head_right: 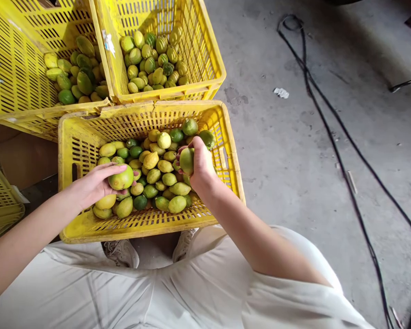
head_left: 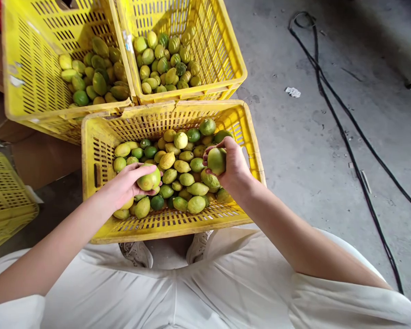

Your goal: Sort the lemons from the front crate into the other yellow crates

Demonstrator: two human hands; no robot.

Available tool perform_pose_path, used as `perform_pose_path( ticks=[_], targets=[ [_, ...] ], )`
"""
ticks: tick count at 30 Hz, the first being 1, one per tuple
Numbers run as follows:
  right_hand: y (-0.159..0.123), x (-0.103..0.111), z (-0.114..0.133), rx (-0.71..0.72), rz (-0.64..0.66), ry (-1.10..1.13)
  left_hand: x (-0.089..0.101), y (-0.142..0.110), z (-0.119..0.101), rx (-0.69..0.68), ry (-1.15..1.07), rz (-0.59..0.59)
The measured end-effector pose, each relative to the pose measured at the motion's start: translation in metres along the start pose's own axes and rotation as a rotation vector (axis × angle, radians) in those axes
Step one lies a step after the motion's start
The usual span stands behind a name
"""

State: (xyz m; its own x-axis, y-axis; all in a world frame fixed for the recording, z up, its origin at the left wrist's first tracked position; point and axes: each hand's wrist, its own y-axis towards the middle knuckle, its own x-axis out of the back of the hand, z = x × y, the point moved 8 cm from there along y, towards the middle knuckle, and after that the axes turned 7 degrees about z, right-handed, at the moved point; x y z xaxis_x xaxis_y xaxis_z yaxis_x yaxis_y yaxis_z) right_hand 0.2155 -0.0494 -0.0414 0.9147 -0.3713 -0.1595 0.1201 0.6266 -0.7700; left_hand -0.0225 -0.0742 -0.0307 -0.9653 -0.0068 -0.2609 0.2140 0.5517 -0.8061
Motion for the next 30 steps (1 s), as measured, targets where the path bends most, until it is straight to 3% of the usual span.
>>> perform_pose_path(
  ticks=[4,11,15,17,22,24,28,30],
  targets=[
    [0.001,-0.003,0.01,0.129,0.073,-0.086,0.005,0.003,-0.004,-0.025,0.002,-0.005],
    [0.0,-0.005,0.011,0.183,0.064,-0.184,0.007,0.002,0.005,0.025,0.132,-0.014],
    [0.003,-0.007,0.005,0.174,0.074,-0.318,0.014,0.004,0.009,0.055,0.142,-0.103],
    [0.004,-0.005,0.006,0.208,0.036,-0.473,0.021,0.006,0.009,0.082,0.032,-0.159],
    [-0.001,-0.013,0.025,0.511,-0.031,-0.978,0.029,0.007,0.001,0.058,-0.209,-0.188],
    [0.003,-0.013,0.023,0.475,0.015,-0.963,0.031,0.006,-0.004,0.013,-0.135,-0.181],
    [0.011,-0.013,0.006,0.227,0.221,-0.636,0.032,0.008,-0.016,-0.128,0.103,-0.138],
    [0.009,-0.016,0.001,0.169,0.298,-0.49,0.032,0.009,-0.018,-0.159,0.171,-0.121]
  ],
)
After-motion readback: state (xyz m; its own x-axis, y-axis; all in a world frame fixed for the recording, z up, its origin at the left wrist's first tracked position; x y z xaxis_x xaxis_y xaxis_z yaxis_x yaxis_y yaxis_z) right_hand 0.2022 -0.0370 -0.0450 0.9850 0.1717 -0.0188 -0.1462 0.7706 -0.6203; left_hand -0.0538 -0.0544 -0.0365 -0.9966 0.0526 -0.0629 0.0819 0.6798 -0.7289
